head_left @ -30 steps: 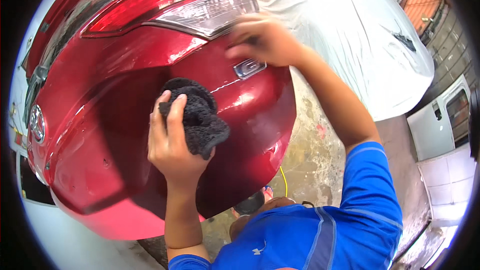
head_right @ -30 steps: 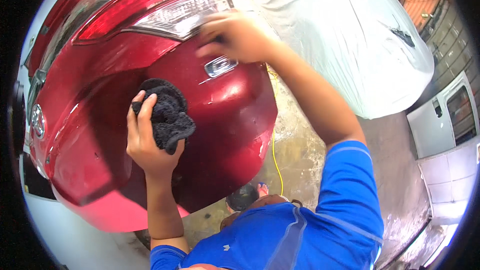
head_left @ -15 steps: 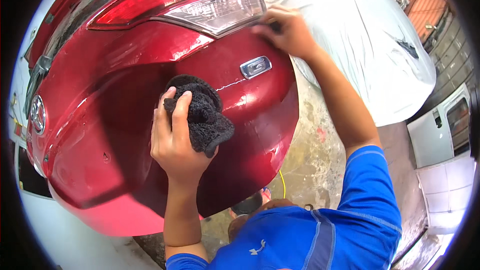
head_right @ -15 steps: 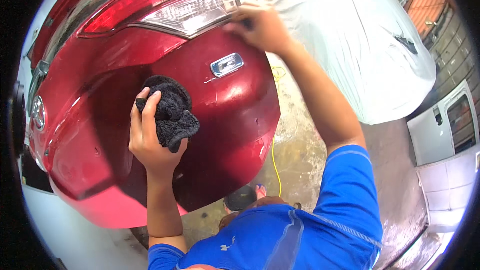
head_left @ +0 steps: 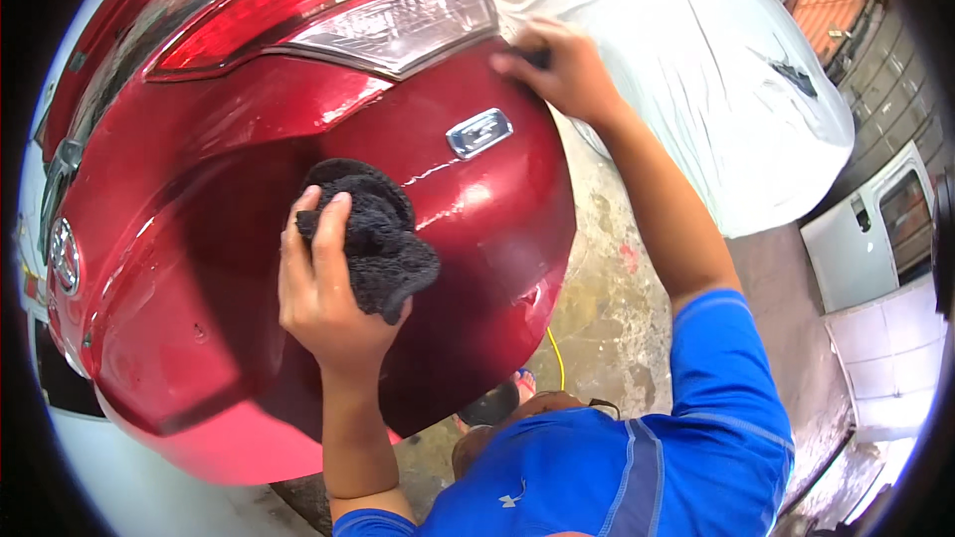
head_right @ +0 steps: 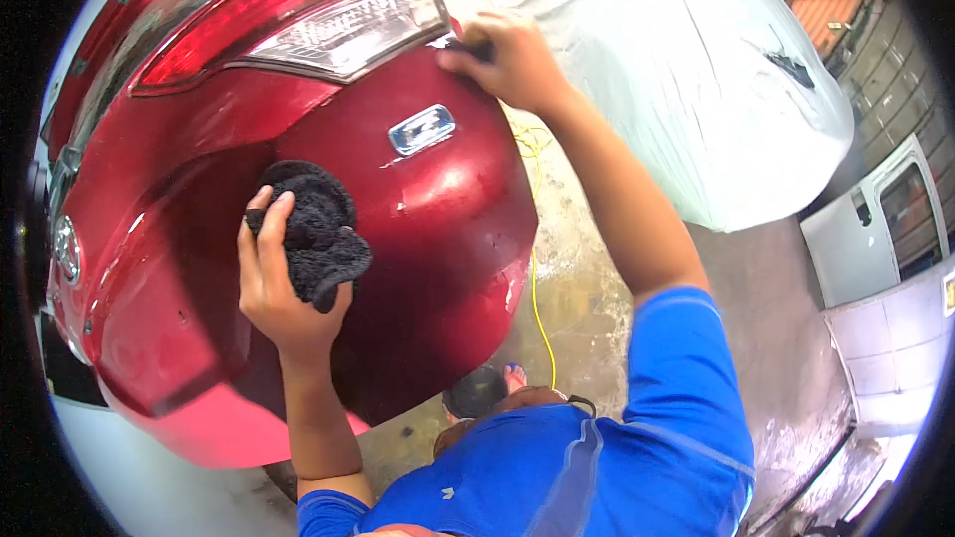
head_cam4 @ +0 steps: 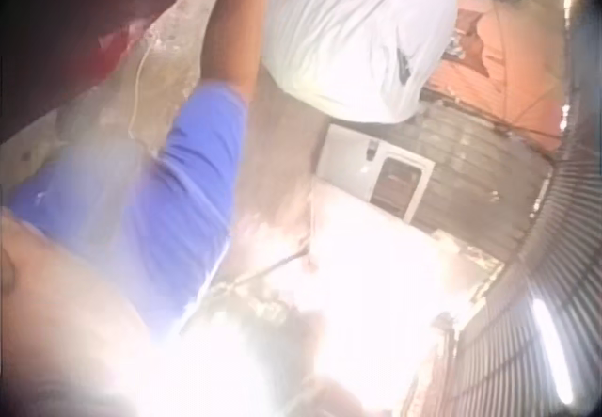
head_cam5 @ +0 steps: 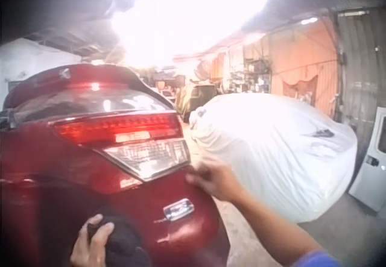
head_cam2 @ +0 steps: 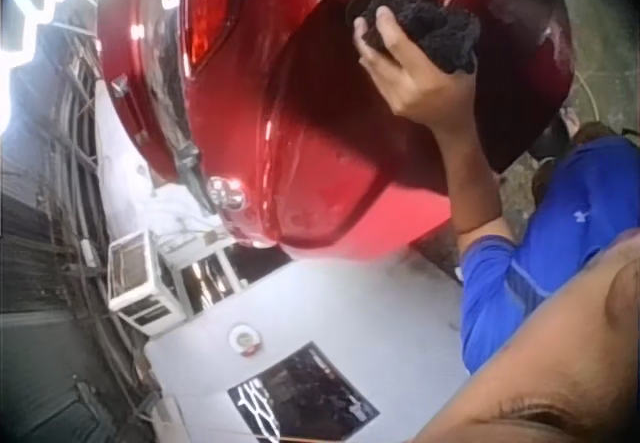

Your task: The person sands the surface of a red car bumper with a sanding block and wipes it with a cloth.

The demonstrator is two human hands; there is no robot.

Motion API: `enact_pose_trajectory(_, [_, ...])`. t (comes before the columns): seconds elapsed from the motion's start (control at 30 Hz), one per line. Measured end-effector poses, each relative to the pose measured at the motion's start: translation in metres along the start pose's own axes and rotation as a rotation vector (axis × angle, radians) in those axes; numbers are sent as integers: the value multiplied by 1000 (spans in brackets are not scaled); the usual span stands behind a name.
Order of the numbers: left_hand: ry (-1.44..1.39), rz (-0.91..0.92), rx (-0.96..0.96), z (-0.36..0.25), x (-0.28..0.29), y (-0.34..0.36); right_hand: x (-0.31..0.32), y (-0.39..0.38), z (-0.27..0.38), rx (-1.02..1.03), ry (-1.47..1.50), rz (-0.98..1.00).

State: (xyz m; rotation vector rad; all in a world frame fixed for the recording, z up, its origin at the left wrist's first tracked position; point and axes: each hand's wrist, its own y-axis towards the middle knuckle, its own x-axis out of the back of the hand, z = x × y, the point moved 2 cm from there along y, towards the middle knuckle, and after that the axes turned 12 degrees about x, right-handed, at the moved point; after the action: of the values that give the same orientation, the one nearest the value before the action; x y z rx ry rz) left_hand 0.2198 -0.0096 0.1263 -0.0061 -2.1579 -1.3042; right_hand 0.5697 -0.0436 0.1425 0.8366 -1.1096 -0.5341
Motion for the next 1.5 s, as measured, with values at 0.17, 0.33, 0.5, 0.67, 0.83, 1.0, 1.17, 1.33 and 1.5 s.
enact_pose_trajectory(0.17, [50, -17, 8, 5, 8, 0, -7, -44, 29, 75, 135, -25])
enact_pose_trajectory(0.33, [-34, 12, 7, -4, -6, 1, -12, 2, -15, -82, 53, -178])
enact_pose_trajectory(0.5, [29, -27, 16, 4, 7, 2, -7, -47, 40, 110, 123, -128])
enact_pose_trajectory(0.67, [-17, -16, 2, -1, -3, 0, -20, 7, 11, 47, -34, -181])
enact_pose_trajectory(0.83, [37, -32, 15, 4, 5, 0, -10, -62, 45, 71, 90, -210])
enact_pose_trajectory(1.0, [-20, -44, 35, 5, -7, -1, -21, 11, -3, -195, 103, -175])
enact_pose_trajectory(1.17, [18, -59, 20, 4, 2, 5, -5, -53, 42, 24, 19, -196])
enact_pose_trajectory(1.33, [11, -24, 32, 5, -2, -1, -21, 8, -5, -178, -50, -202])
enact_pose_trajectory(1.5, [46, -76, 25, 4, 2, 2, -8, -43, 32, -112, 6, -251])
